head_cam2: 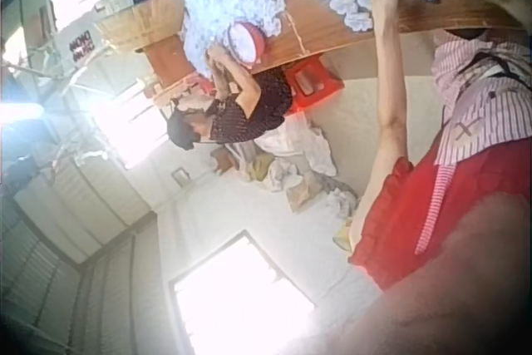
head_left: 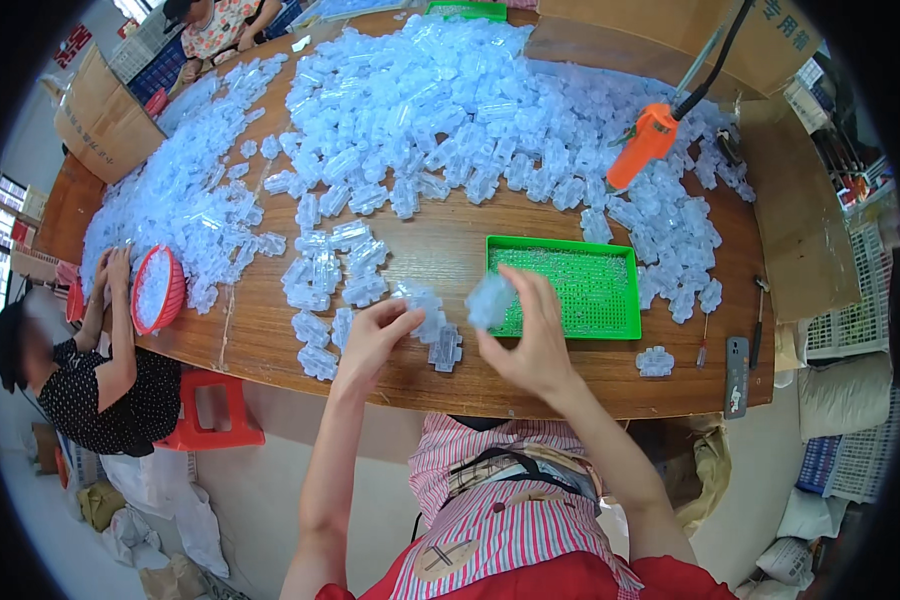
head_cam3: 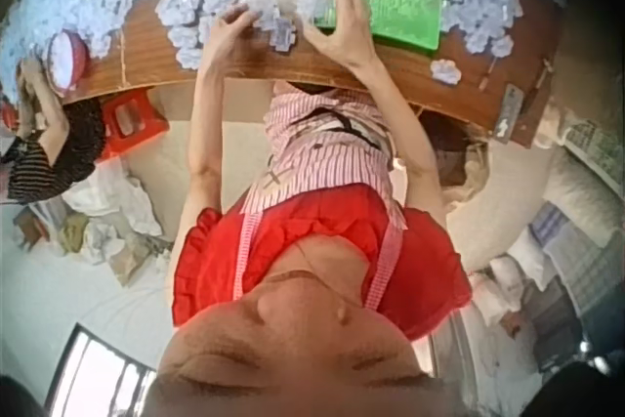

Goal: The person picks up small metal pins from a green tray and inserts them into clear plastic components before applying glue with an orange glue gun. This process is repeated for several components which are then placed in a row on the table.

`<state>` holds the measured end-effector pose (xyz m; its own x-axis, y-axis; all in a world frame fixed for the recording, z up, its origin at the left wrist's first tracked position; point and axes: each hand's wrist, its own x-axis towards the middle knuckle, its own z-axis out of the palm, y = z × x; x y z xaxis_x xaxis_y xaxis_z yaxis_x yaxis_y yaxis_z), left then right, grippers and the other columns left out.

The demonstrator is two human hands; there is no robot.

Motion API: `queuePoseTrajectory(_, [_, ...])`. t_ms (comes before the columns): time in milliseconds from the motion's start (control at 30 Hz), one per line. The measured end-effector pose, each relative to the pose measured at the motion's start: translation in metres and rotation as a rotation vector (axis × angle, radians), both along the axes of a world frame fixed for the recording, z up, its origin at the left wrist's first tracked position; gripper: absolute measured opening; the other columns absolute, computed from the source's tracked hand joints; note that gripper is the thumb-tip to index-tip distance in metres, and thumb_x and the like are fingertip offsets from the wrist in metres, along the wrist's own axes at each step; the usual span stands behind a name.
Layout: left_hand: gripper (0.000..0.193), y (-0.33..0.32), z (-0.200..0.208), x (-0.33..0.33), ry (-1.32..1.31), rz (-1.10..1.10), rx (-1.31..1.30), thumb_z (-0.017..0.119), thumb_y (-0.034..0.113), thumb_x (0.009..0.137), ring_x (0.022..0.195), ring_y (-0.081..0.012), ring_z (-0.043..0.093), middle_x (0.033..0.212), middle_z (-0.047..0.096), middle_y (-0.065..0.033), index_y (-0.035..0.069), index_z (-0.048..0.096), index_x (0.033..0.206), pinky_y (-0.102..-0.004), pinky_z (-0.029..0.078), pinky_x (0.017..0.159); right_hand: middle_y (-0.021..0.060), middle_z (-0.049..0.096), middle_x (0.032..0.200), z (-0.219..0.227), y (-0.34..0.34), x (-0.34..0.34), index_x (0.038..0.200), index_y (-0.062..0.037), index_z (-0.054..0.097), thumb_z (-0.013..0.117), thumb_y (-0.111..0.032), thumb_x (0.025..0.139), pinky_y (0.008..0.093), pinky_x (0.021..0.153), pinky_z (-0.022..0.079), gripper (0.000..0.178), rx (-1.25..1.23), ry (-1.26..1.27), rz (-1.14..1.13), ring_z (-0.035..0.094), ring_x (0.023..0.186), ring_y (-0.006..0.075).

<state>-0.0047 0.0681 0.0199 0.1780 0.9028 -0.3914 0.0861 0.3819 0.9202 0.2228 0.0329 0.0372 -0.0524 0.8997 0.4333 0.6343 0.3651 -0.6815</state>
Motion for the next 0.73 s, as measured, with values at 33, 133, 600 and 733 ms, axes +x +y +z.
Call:
queuePoseTrajectory(33, [0.035, -0.005, 0.003, 0.001, -0.069, 0.003, -0.003, 0.069, 0.022, 0.083, 0.084, -0.0086, 0.056, 0.094, 0.065, -0.0036, -0.004, 0.064, 0.106, -0.0239, 0.044, 0.075, 0.0172, 0.047, 0.114, -0.002, -0.016, 0.003, 0.128, -0.0023, 0.042, 0.070, -0.015, 0.067, 0.0392, 0.087, 0.039, 0.068, -0.034, 0.134, 0.018, 0.046, 0.104, 0.0330])
queuePoseTrajectory(133, [0.034, -0.026, 0.013, 0.020, -0.144, 0.014, -0.111, 0.071, 0.020, 0.082, 0.085, -0.0084, 0.056, 0.097, 0.065, -0.0034, -0.004, 0.064, 0.106, -0.0236, 0.044, 0.074, 0.0146, 0.047, 0.114, -0.011, -0.065, 0.009, 0.131, -0.0009, 0.039, 0.072, -0.014, 0.069, 0.0337, 0.081, 0.044, 0.072, -0.262, 0.340, -0.042, 0.050, 0.099, 0.0274])
queuePoseTrajectory(600, [0.039, -0.041, -0.022, 0.036, 0.222, -0.133, 0.158, 0.075, 0.004, 0.075, 0.086, -0.0103, 0.053, 0.097, 0.051, -0.0025, -0.005, 0.062, 0.111, -0.0238, 0.047, 0.077, 0.0302, 0.040, 0.122, -0.049, -0.275, 0.156, 0.133, 0.0028, 0.030, 0.073, -0.027, 0.074, 0.0444, 0.098, 0.037, 0.079, -0.878, -0.325, -1.130, 0.041, 0.114, 0.0425])
queuePoseTrajectory(733, [0.042, -0.034, -0.032, 0.026, 0.118, -0.108, 0.006, 0.074, 0.006, 0.078, 0.086, -0.0100, 0.053, 0.104, 0.051, -0.0024, 0.000, 0.060, 0.117, -0.0227, 0.047, 0.079, 0.0275, 0.032, 0.132, -0.050, -0.273, 0.161, 0.136, 0.0021, 0.024, 0.072, -0.029, 0.077, 0.0502, 0.099, 0.034, 0.082, -0.639, -0.142, -1.022, 0.037, 0.119, 0.0423])
